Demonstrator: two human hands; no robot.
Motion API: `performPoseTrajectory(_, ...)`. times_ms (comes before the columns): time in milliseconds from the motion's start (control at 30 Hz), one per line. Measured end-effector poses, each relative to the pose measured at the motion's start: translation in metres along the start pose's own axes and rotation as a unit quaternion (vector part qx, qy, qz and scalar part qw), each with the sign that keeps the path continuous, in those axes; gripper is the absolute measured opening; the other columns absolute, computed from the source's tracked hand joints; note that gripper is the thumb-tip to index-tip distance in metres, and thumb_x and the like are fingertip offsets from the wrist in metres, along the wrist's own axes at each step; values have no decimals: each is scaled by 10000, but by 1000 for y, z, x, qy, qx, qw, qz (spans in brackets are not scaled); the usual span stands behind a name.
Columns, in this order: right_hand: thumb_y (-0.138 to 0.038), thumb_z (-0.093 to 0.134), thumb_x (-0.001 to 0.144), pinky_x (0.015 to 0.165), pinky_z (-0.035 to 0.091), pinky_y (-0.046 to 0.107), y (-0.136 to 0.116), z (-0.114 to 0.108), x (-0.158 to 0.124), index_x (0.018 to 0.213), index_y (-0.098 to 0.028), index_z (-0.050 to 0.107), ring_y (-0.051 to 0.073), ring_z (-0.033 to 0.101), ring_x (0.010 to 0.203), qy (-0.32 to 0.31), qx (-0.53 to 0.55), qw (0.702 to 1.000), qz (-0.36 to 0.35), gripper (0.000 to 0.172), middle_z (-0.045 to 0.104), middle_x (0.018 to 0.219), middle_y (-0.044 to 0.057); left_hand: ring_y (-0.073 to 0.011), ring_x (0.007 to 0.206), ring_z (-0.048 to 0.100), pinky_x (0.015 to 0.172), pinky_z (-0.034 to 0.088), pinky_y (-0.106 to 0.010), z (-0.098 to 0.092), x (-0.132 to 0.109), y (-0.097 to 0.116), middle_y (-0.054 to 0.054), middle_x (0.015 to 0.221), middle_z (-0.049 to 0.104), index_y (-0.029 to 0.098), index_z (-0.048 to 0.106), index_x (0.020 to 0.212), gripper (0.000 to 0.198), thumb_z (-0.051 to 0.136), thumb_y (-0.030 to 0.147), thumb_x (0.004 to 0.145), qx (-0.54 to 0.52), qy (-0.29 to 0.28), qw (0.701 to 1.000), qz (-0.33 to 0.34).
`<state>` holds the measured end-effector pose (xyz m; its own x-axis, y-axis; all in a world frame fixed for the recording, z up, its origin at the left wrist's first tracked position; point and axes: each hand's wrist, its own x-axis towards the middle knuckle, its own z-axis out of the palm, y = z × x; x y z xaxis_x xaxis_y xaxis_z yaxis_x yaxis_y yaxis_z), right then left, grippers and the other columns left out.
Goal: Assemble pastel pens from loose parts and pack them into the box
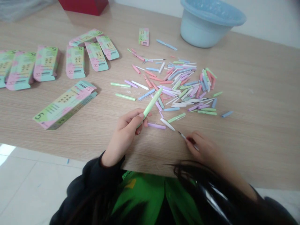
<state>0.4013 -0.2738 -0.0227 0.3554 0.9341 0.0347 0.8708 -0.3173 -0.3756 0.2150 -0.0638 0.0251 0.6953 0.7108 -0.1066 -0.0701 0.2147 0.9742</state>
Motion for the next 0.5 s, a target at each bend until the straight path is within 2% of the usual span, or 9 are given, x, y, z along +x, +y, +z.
performPoseTrajectory(67,-271,459,980,765,505,387,9,-9,14,880,-203,610,258,641,825,29,-1,999,24,193,652,875,97,-78,523,378,499,239,-256,-1,0,-1,21,681,560,140,714,870,207,575,284,926,0,4,1000,1)
performPoseTrajectory(167,-255,483,934,778,516,419,25,-11,33,951,-192,611,283,638,841,93,3,994,63,143,660,914,120,-80,523,379,501,247,-257,-2,0,-2,22,685,564,144,714,875,214,571,295,928,1,5,1000,2)
performPoseTrajectory(300,-219,471,900,829,525,448,37,-7,50,1008,-178,621,298,643,884,93,5,994,55,189,658,927,131,-88,525,372,500,245,-260,0,1,-2,26,671,553,148,714,867,212,581,303,923,19,-15,1000,-4)
performPoseTrajectory(400,-239,511,895,887,516,477,30,-13,54,1144,-146,621,309,634,956,113,2,993,45,288,647,1044,160,-93,532,368,498,231,-260,0,1,-3,25,666,546,151,716,861,208,593,307,922,29,-27,999,-9)
performPoseTrajectory(500,-294,584,911,823,530,436,8,-28,56,1146,-158,647,269,626,891,157,54,985,39,279,647,988,120,-92,554,364,510,228,-258,-2,-1,-3,21,682,549,155,725,871,204,628,326,923,3,-51,999,-14)
